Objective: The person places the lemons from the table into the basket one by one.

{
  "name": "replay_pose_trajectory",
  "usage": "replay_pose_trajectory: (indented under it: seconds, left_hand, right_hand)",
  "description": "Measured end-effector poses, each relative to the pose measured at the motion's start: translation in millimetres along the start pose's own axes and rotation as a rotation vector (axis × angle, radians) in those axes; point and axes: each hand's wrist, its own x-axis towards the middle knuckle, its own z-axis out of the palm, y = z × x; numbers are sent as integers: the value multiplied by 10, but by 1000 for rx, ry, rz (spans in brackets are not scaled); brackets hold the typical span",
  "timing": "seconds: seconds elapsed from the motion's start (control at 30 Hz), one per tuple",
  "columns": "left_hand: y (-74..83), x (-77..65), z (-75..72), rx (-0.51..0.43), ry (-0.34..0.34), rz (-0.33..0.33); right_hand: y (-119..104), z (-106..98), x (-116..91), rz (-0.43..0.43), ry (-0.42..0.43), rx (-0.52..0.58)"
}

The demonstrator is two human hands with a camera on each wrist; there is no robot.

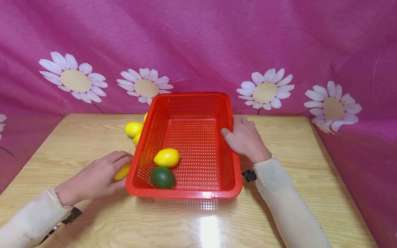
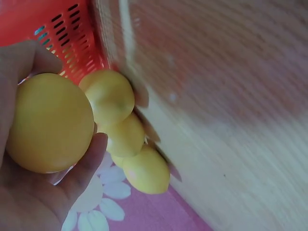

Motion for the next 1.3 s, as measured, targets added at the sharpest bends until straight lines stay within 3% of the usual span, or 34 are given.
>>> replay_pose_trajectory:
  seconds: [0.2, 0.47, 1.1, 1.3]
  left_hand:
    - [-53, 24, -36, 6, 55, 27]
    - [-86, 56, -197, 7, 51, -30]
    - [-105, 270, -438, 23, 117, 15]
    - [-67, 371, -433, -19, 146, -11]
  right_hand:
    - [-6, -3, -11, -10, 24, -109]
    - [-19, 23, -15, -23, 67, -165]
    - [-14, 35, -9, -27, 80, -167]
    - [-23, 33, 2, -30, 74, -157]
